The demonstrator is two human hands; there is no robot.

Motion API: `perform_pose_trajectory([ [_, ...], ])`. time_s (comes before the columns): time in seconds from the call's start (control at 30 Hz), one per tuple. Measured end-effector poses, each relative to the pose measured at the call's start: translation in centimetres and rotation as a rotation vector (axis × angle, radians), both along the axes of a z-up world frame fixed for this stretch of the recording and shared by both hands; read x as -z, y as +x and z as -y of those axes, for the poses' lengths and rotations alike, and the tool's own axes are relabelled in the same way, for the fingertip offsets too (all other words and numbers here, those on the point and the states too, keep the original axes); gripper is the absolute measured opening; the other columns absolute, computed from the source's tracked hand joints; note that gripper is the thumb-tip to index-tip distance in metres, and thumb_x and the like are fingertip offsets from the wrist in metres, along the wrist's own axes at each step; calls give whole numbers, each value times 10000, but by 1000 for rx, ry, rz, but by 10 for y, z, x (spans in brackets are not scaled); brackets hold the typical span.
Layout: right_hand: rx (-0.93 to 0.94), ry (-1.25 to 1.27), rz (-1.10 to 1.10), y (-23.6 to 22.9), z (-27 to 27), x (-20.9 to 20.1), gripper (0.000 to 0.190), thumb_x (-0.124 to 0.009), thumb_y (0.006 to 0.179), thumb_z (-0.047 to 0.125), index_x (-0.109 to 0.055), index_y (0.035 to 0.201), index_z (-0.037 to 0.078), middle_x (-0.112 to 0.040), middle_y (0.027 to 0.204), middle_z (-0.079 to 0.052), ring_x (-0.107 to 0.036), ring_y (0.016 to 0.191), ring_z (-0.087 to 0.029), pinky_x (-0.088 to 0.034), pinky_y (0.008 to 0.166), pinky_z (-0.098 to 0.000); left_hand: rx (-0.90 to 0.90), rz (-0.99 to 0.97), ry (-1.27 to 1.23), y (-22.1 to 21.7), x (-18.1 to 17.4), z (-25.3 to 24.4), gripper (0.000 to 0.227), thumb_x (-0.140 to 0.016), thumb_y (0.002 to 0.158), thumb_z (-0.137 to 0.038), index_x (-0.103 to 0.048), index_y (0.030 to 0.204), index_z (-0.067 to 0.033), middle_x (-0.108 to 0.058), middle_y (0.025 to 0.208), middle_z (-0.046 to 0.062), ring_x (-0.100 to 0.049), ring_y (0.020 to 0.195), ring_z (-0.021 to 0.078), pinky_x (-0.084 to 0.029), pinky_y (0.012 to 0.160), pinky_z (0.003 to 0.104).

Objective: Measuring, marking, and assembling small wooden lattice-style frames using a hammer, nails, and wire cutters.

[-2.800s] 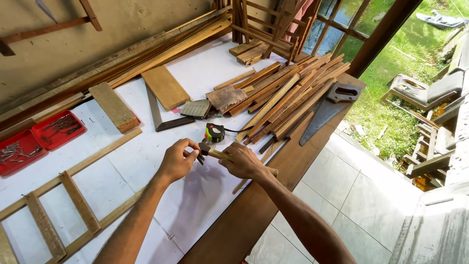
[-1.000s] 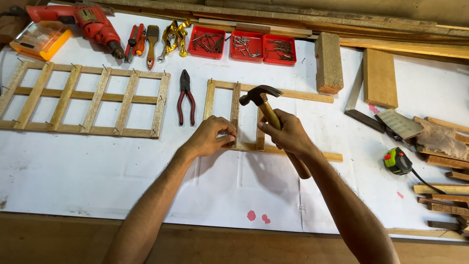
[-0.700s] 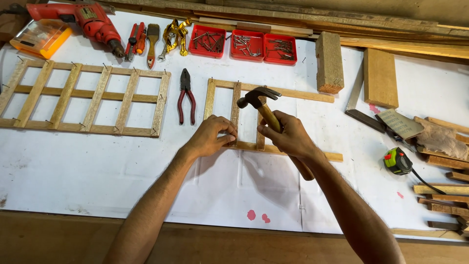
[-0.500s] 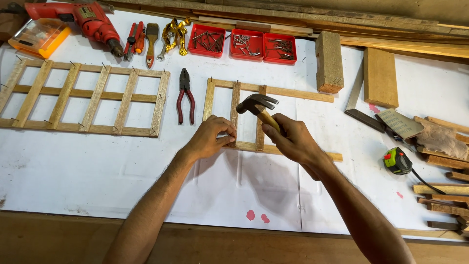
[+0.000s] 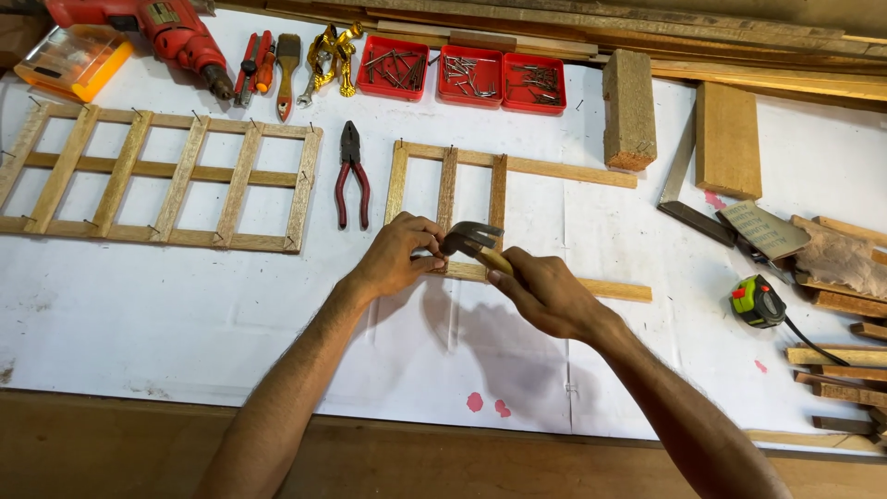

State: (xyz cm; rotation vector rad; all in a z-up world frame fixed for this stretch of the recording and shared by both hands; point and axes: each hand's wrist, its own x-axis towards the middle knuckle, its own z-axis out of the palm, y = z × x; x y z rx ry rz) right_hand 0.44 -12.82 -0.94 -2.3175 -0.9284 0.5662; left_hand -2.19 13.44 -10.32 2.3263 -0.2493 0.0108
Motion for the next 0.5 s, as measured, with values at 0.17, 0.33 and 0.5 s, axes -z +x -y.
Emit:
perform_pose_trajectory([
  [0.17,55,83,30,-2,0,-24,314,-500,1048,328,-635,1023,47,-588,550,-75,-542,453,-192,-445,457,-404,-7,-13,-7,-3,-7,1,124,-836,818,-246,-784,890,-159,-691,1171,-83,-550,1195,144,-441,1119,349],
  [0.33,41,93,-14,0,-2,4,314,-470,1041,338,-620,1054,63,-618,575,-51,-573,452,-171,-485,449,-384,0,-2,3,-1,-1,-1,137,-837,817,-246,-776,896,-152,-690,1146,-84,-555,1178,141,-451,1111,345],
  [0.5,3,-4,18,7,2,1,371,-491,1044,393,-652,1009,61,-625,593,-43,-583,484,-150,-480,481,-389,-7,2,4,-3,-6,1,140,-839,814,-254,-771,870,-144,-673,1149,-77,-547,1173,148,-452,1090,347],
])
